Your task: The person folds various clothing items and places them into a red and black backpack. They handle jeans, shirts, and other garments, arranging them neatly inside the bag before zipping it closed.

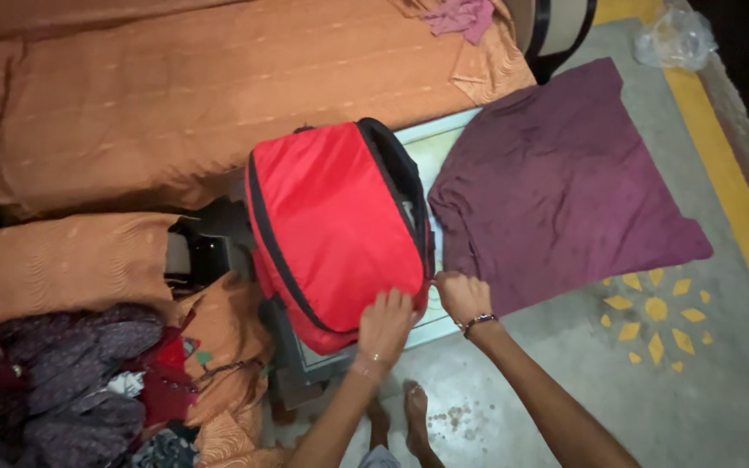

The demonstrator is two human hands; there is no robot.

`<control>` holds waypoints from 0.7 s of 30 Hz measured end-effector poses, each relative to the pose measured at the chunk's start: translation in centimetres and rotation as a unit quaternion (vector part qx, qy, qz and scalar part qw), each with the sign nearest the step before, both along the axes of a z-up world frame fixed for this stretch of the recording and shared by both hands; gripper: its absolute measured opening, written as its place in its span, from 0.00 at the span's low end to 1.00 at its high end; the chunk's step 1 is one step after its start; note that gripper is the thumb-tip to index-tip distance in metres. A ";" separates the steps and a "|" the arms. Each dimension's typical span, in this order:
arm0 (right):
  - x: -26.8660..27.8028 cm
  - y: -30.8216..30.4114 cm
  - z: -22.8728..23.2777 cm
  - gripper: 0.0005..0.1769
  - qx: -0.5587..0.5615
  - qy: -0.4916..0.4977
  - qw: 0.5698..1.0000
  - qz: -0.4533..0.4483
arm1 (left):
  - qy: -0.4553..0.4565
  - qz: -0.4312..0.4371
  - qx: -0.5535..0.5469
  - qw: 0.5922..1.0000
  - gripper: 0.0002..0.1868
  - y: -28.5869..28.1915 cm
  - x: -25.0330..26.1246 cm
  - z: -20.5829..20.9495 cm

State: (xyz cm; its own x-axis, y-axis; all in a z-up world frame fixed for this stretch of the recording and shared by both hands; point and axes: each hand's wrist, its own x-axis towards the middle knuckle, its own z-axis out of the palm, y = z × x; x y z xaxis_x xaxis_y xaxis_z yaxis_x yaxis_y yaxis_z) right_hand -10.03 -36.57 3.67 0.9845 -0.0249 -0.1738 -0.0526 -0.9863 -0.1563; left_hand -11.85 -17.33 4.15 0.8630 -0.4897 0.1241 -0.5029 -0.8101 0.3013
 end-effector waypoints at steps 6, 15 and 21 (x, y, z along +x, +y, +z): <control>-0.2 -0.3 -0.6 0.13 0.006 -0.011 1.000 0.009 | 0.077 -0.012 0.059 0.995 0.15 -4.3 5.5 -3.3; 5.4 -2.2 -2.9 0.10 -0.013 0.005 1.000 0.024 | 0.138 -0.105 0.062 0.983 0.07 -3.6 6.3 -4.0; 10.0 -3.1 -1.5 0.09 -0.057 0.061 0.987 0.136 | 0.189 -0.129 0.070 0.971 0.12 -2.8 7.1 -4.4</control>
